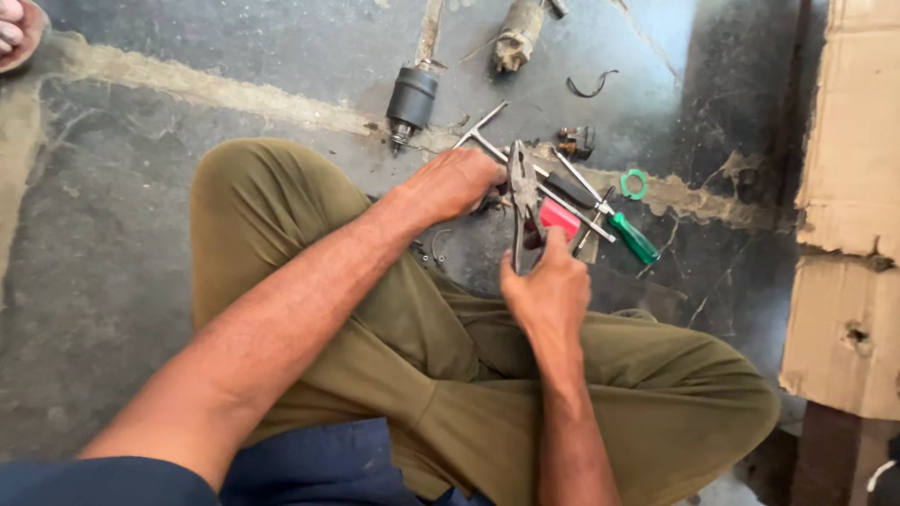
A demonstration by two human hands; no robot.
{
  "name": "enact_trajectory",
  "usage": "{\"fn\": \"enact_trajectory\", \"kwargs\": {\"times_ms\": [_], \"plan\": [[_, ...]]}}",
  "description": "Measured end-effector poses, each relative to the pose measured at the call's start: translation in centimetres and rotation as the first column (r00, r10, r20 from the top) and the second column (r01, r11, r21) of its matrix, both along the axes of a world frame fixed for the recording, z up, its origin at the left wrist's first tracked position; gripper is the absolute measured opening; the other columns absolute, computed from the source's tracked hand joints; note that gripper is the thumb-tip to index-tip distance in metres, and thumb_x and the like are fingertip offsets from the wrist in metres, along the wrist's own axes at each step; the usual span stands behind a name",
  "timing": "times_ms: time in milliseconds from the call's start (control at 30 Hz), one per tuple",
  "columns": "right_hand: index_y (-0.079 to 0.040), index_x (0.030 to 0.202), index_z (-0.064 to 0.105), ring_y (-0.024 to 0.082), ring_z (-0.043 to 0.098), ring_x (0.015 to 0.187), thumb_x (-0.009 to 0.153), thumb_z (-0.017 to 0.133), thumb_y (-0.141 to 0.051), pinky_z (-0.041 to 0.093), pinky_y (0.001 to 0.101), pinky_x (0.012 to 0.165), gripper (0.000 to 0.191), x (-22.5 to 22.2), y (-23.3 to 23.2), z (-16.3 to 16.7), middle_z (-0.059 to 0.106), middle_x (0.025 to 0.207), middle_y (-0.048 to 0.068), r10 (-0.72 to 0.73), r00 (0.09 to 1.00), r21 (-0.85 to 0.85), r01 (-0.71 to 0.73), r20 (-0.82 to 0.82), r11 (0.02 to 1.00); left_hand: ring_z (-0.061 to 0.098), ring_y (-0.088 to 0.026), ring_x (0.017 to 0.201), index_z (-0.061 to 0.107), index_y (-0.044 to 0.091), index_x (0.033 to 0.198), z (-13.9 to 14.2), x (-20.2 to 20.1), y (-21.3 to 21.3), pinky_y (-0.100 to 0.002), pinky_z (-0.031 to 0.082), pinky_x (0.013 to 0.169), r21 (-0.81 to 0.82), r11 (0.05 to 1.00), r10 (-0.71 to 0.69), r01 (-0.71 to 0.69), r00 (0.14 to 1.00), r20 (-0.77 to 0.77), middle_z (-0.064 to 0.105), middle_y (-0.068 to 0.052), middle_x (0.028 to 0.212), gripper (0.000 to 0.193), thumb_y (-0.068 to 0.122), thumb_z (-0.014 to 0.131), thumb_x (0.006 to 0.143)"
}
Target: The person sits on the floor and uses pliers to repeatedly pull and adjust wires on a small cylindrical electrical component. Various tools and parts are scattered on the floor around them. The person continues this repetitive pulling action throughout the clip.
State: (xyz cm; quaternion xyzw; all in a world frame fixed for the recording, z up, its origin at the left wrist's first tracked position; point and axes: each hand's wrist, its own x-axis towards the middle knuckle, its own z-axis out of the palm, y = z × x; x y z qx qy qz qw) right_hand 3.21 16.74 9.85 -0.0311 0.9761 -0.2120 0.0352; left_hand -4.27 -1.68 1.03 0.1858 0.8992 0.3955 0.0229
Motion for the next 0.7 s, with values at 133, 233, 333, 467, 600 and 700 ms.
{"fn": "enact_trajectory", "kwargs": {"times_ms": [133,233,333,467,600,700], "plan": [[-0.006,0.11,0.065,0.025,0.06,0.068,0.087,0.084,-0.03,0.05,0.0383,0.063,0.038,1.2,0.9,1.5,0.062,0.079,0.009,0.011,0.938,-0.207,-0.088,-0.346,0.974,0.07,-0.041,0.089,0.074,0.011,0.102,-0.2,0.1,-0.2,-0.051,0.054,0.074,-0.026,1.0,-0.006,0.006,1.0,-0.03,0.071,-0.021,0.091,0.021,0.008,0.063,0.085],[-0.003,0.111,0.061,0.013,0.041,0.059,0.098,0.084,-0.026,0.031,0.0293,0.054,0.035,2.6,1.6,3.7,0.05,0.077,0.003,-0.261,0.85,-0.5,-0.003,-0.458,0.866,0.07,-0.042,0.087,0.073,0.011,0.1,0.0,0.0,-0.3,-0.052,0.053,0.073,-0.067,0.998,0.008,-0.008,1.0,0.008,0.07,-0.02,0.088,0.019,0.008,0.063,0.084],[-0.006,0.109,0.055,0.018,0.044,0.065,0.104,0.076,-0.022,0.037,0.0312,0.062,0.027,2.0,1.0,3.2,0.05,0.085,0.007,-0.235,0.734,-0.487,-0.148,-0.638,0.861,0.07,-0.042,0.088,0.073,0.011,0.1,0.3,-0.2,-0.2,-0.053,0.053,0.074,-0.065,0.998,0.028,-0.026,0.999,0.041,0.071,-0.021,0.089,0.018,0.008,0.062,0.086],[-0.003,0.1,0.06,0.043,0.066,0.072,0.081,0.084,-0.027,0.05,0.05,0.066,0.039,-0.3,0.4,-0.3,0.067,0.07,0.017,0.048,0.999,-0.023,-0.048,-0.024,0.999,0.07,-0.042,0.089,0.075,0.014,0.106,0.6,0.0,0.0,-0.052,0.054,0.074,0.007,1.0,0.013,-0.014,0.999,0.041,0.071,-0.021,0.093,0.029,0.005,0.06,0.083],[-0.008,0.106,0.064,0.043,0.071,0.083,0.08,0.081,-0.031,0.053,0.0527,0.073,0.039,-0.3,1.3,-2.4,0.074,0.084,0.019,-0.106,0.994,-0.089,0.106,0.005,0.99,0.068,-0.044,0.093,0.074,0.014,0.111,0.0,0.0,-0.2,-0.052,0.054,0.076,-0.081,0.997,0.005,-0.004,1.0,0.013,0.071,-0.023,0.094,0.03,0.006,0.063,0.085],[-0.005,0.111,0.062,0.046,0.07,0.088,0.084,0.079,-0.03,0.053,0.0552,0.076,0.041,-0.5,2.0,-3.1,0.075,0.095,0.022,-0.098,0.995,-0.056,0.098,0.0,0.994,0.065,-0.044,0.106,0.068,0.011,0.122,-1.3,0.0,-0.4,-0.055,0.051,0.084,-0.146,0.989,0.025,-0.023,1.0,0.014,0.069,-0.022,0.108,0.043,0.007,0.07,0.079]]}}
